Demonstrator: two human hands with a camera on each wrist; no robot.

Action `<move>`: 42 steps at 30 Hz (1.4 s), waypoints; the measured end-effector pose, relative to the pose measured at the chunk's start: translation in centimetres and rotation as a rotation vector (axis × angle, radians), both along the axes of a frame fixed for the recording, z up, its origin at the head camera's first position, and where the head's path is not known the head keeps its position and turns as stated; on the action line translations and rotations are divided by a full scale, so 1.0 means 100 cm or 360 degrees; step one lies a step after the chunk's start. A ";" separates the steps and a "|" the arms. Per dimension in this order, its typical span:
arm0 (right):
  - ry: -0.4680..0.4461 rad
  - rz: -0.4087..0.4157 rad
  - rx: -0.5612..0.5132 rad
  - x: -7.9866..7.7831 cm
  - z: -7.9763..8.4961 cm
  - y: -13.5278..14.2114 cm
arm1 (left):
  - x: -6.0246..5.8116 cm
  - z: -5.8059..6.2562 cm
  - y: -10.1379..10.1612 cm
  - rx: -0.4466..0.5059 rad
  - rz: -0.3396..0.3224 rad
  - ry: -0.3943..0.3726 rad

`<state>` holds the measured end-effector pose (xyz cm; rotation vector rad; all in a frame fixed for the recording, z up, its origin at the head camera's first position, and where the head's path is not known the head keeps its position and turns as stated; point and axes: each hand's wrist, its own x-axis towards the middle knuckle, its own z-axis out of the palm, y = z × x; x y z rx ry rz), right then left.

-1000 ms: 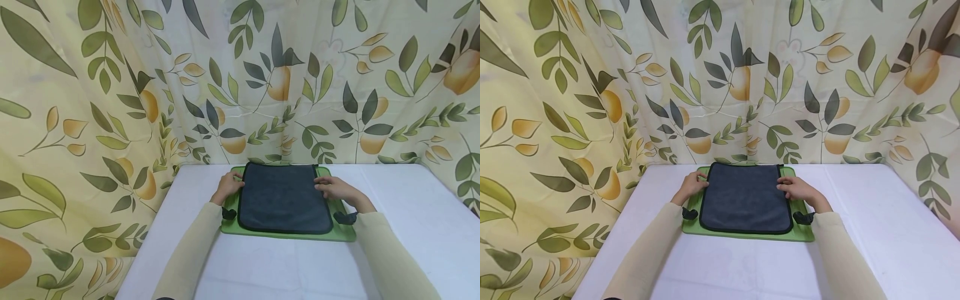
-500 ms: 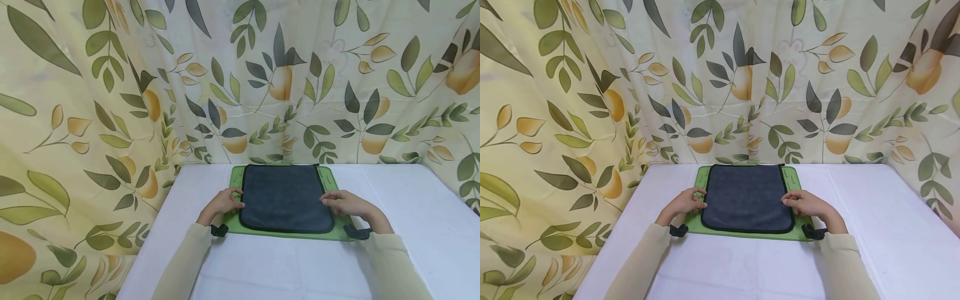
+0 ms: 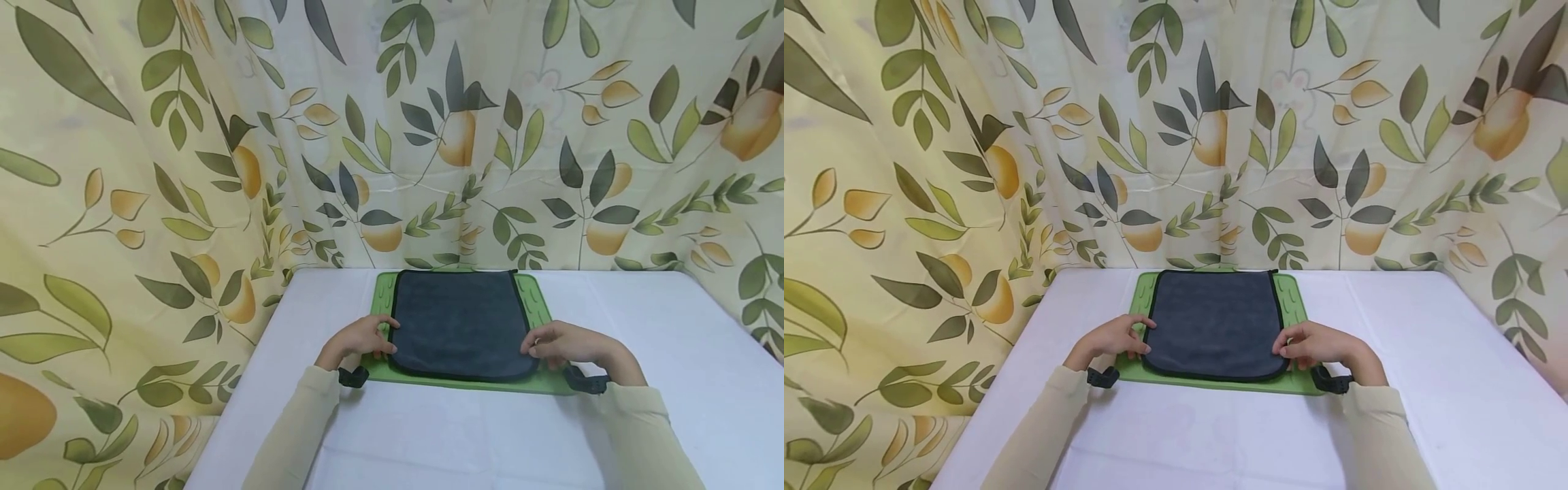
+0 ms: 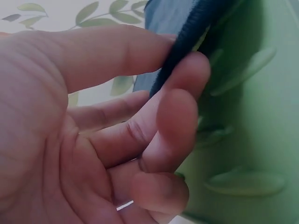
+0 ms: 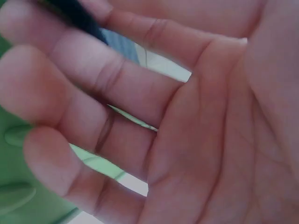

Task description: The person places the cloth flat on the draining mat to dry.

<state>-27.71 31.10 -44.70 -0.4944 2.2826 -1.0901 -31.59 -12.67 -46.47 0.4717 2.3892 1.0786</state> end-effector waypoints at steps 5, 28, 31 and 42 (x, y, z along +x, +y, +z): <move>-0.0005 0.0033 0.0001 0.000 0.000 0.000 | 0.000 0.004 -0.002 0.0122 0.0009 -0.0064; 0.0026 0.0027 0.0039 0.002 0.003 0.001 | 0.003 0.000 -0.005 0.0072 -0.0011 -0.0122; 0.0046 -0.0029 0.0026 0.001 0.003 0.004 | 0.001 -0.001 -0.008 0.0042 0.0005 -0.0081; 0.0152 -0.0195 0.0094 -0.001 0.003 0.011 | -0.006 -0.004 -0.019 0.0005 0.0188 0.0234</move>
